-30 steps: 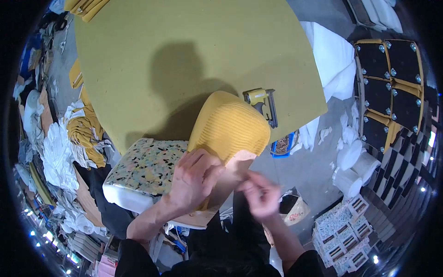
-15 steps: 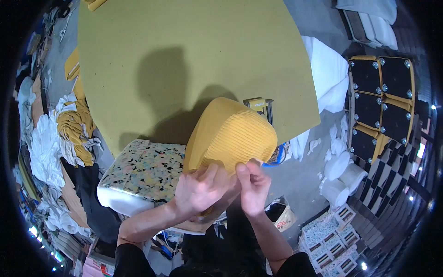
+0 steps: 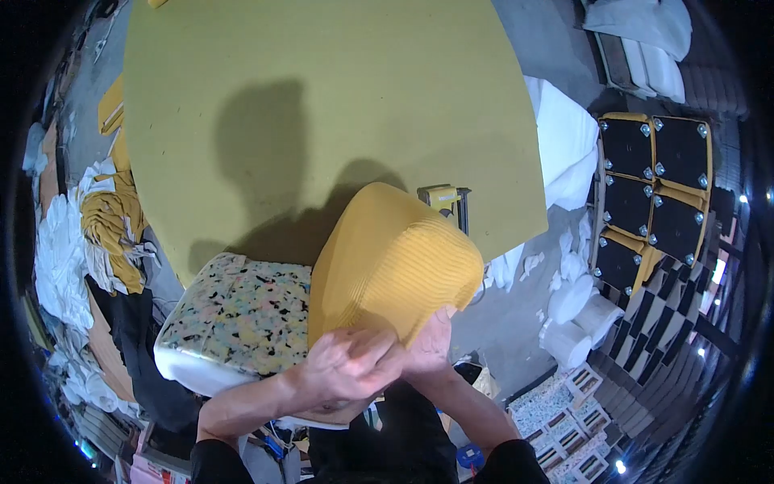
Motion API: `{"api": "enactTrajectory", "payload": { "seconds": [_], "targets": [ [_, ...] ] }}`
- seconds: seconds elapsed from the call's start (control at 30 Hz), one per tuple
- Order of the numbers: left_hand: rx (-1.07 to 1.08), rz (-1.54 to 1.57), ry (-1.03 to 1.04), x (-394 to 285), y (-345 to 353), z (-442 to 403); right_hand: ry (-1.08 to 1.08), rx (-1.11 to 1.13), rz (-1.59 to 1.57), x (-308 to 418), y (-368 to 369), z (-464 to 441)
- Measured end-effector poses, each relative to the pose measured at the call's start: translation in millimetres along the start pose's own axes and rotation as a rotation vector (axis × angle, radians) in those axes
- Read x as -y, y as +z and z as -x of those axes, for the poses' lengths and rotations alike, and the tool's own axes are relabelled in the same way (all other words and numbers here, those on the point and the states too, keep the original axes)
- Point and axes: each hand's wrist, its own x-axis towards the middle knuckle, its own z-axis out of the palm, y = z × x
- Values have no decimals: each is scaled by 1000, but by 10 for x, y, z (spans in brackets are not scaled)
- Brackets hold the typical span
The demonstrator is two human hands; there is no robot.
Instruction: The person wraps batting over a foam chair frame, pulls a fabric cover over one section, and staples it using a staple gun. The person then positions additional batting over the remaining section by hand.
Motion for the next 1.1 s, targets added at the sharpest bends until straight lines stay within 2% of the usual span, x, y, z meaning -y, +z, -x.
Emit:
{"api": "enactTrajectory", "payload": {
  "seconds": [0.07,0.13,0.17,0.23,0.33,0.37,0.53,0.6,0.63,0.73,0.8,0.9,0.97,1.03,1.1],
  "targets": [
    [41,0,-2,10,-25,-51,-3,-19,-97,-106,-3,-26],
    [133,-129,57,-33,-127,-171,22,161,-137,-85,-108,-91],
    [135,-125,52,-10,-48,-145,21,156,-138,-109,-65,-11],
    [117,-107,70,35,-28,-100,-38,-100,-114,-137,74,139],
    [163,-34,110,84,-3,-74,24,-60,-198,61,-83,180],
    [144,-14,84,63,22,-69,76,-175,-242,92,-41,272],
    [115,-52,68,59,48,-117,92,-341,-390,78,83,366],
    [136,-49,37,75,74,-112,154,-609,-443,162,199,341],
    [141,-48,16,79,84,-119,358,-673,-499,284,146,245],
    [175,-194,31,54,106,-188,503,-572,-356,173,140,256],
    [207,-202,29,72,100,-207,523,-557,-378,163,138,253],
    [329,-94,40,201,-35,-297,543,-685,-518,135,261,295],
    [365,733,-81,418,-273,-459,566,-671,-536,133,235,291],
    [-82,545,-371,678,-379,-379,573,-707,-530,130,262,276],
    [-131,527,-453,586,33,-438,579,-727,-556,169,229,227]
  ]
}}
